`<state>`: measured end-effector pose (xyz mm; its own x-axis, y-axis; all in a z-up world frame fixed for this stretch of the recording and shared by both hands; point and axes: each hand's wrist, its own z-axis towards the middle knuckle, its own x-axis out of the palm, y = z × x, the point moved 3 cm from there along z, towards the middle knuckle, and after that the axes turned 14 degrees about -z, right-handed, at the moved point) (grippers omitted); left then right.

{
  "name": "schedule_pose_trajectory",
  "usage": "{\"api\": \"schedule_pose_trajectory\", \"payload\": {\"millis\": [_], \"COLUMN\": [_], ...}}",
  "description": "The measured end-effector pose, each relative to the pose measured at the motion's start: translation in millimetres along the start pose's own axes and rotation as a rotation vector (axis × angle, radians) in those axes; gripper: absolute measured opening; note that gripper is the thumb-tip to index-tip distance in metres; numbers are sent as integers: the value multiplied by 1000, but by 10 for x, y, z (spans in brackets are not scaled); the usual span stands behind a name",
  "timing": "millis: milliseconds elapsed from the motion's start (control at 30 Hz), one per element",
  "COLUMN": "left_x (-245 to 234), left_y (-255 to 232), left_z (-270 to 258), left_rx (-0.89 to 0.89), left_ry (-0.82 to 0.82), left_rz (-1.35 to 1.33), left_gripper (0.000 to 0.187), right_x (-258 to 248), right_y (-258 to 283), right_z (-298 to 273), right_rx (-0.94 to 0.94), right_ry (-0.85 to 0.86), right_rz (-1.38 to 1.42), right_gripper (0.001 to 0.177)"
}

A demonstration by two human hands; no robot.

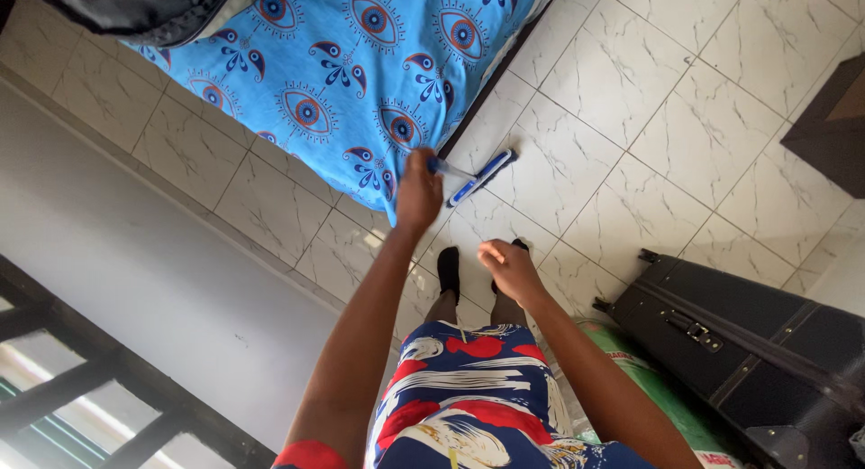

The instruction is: The person sweeps the floor in a room using a broom and moves a small ottoman out of the way to reach the area underneath it.

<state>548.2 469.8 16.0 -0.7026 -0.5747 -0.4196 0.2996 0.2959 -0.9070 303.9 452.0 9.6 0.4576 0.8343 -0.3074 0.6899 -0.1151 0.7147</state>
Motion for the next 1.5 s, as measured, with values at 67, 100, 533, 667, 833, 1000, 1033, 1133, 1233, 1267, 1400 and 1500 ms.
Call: {"api": "schedule_pose_trajectory", "payload": {"millis": [67,100,533,667,833,1000,1033,1133,1233,1267,1400,1500], "left_x": [154,235,170,261,680,1220,1314,1560,1780,1834,2092,2266], "left_y": [-146,-248,-514,-416,-516,-892,-958,-1147,-1270,-1299,-1369,-1398], "left_z": [-207,-415,-1108,-1008,-836,-646,-622,-539,-497,-525,-433,-437], "left_rx": [-34,-85,-284,-314,-366,-368,-374,-325,-369,-394,-400,-417], "left_ry": [114,211,422,438,402,397,404,424,410,403,388,402], "left_rz": [-46,-138,-313,-279,-266,-293,-294,-262,-330,-344,-351,-322], "left_gripper": [34,34,26,24,23,24,25,25,23,23,23,23], "right_x": [10,22,222,76,-371,-1351,-1608,-2239,-2718,-2876,-3170,-2805], "right_y": [-105,-193,-1438,-1219,-1444,-1724,-1739,-1645,-1507,-1486,-1470,-1599], "right_z": [197,321,646,580,1011,1565,1682,1972,2011,1934,1492,1124], "right_rx": [230,336,408,419,444,384,416,518,465,431,500,499], "right_ry": [-11,-47,171,178,177,178,128,-52,-72,-46,70,228], "right_rz": [398,566,1218,1163,925,735,695,497,436,424,306,383], "right_gripper": [38,36,14,16,18,28,28,56,67,71,73,73]}}
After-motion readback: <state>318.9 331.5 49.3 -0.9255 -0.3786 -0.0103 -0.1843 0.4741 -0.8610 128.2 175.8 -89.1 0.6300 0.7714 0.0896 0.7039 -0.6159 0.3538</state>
